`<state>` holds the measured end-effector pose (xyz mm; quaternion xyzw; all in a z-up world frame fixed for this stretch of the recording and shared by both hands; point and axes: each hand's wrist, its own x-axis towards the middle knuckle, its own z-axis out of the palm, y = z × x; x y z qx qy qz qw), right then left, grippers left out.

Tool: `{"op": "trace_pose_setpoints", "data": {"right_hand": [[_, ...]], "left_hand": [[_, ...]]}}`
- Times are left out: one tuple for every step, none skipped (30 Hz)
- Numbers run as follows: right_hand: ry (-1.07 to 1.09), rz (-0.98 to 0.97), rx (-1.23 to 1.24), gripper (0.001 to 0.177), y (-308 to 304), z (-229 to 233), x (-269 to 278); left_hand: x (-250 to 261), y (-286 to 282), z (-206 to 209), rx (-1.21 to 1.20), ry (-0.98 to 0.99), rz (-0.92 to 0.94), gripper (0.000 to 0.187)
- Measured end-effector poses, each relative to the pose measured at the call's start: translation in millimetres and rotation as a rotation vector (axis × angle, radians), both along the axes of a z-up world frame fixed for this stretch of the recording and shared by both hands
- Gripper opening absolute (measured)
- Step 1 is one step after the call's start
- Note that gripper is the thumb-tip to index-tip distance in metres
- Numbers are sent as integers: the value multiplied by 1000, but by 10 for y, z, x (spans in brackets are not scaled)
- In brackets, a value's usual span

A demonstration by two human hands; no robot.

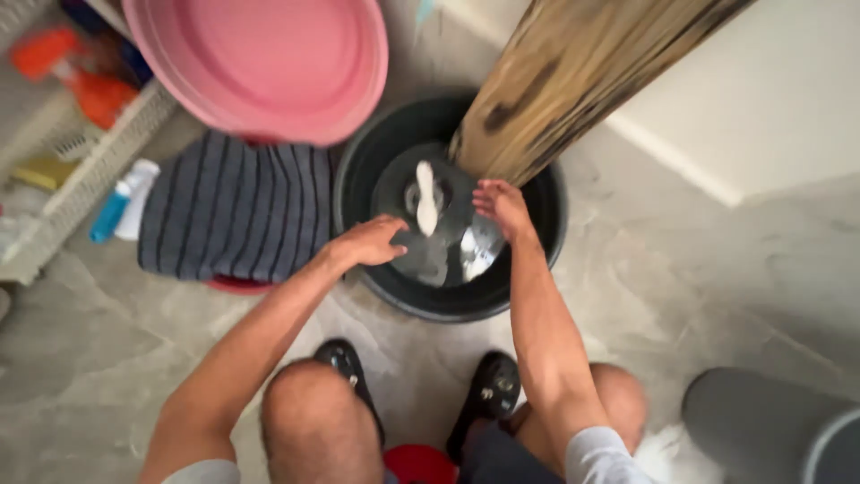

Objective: The person washes a piece of wood and a cloth in a bucket of water, then moves to a sink to wash their hands and dries them with a towel.

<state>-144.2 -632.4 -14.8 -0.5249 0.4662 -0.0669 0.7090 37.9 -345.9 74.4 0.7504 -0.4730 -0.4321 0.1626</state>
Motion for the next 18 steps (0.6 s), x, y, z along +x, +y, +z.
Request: {"op": "trace_pose_setpoints", "data": {"right_hand": [[-1,22,-16,33,-58,186,38],[-1,48,-26,32,-81,364,73],[-19,50,-23,31,-74,547,84],[-38,55,-17,30,-24,734,91],[-56,60,-12,29,21,936,104],[-31,93,-7,29,107,1140,56],[-5,126,-3,28,202,1339,26],[-25,170,-2,28,334,1542,-86],[-46,214,0,28,460,1744,-169],[-66,257,2,28,551,1956,-223],[-31,268,49,28,633,2174,-249],[14,280,104,28,769,2405,-331],[59,292,158,28,896,2653,-387],[61,298,166,29,1025,2949,-518],[62,305,175,30,1150,3262,-630],[47,315,167,31,1186,3566,-621],[33,322,199,31,1263,3900,-696],[4,330,226,31,1335,4218,-722]], "left_hand": [[102,-108,157,-90,72,-49,56],[150,-197,350,-136,61,-38,54],[178,-326,583,-182,50,-27,53],[228,-452,859,-225,37,-15,51],[255,-558,1156,-266,79,10,49],[198,-614,1454,-300,130,33,48],[174,-673,1759,-335,181,56,46],[105,-698,2049,-284,299,92,44],[54,-713,2326,-232,416,128,42],[16,-750,2586,-180,535,163,40],[-12,-818,2830,-253,570,159,37],[-93,-847,3052,-321,614,163,34],[-155,-845,3276,-390,656,169,31],[-222,-838,3518,-429,711,197,30],[-224,-847,3788,-468,765,226,29],[-178,-866,4093,-523,801,249,29],[-202,-829,4424,-543,854,317,28],[-136,-805,4770,-567,891,380,27]]}}
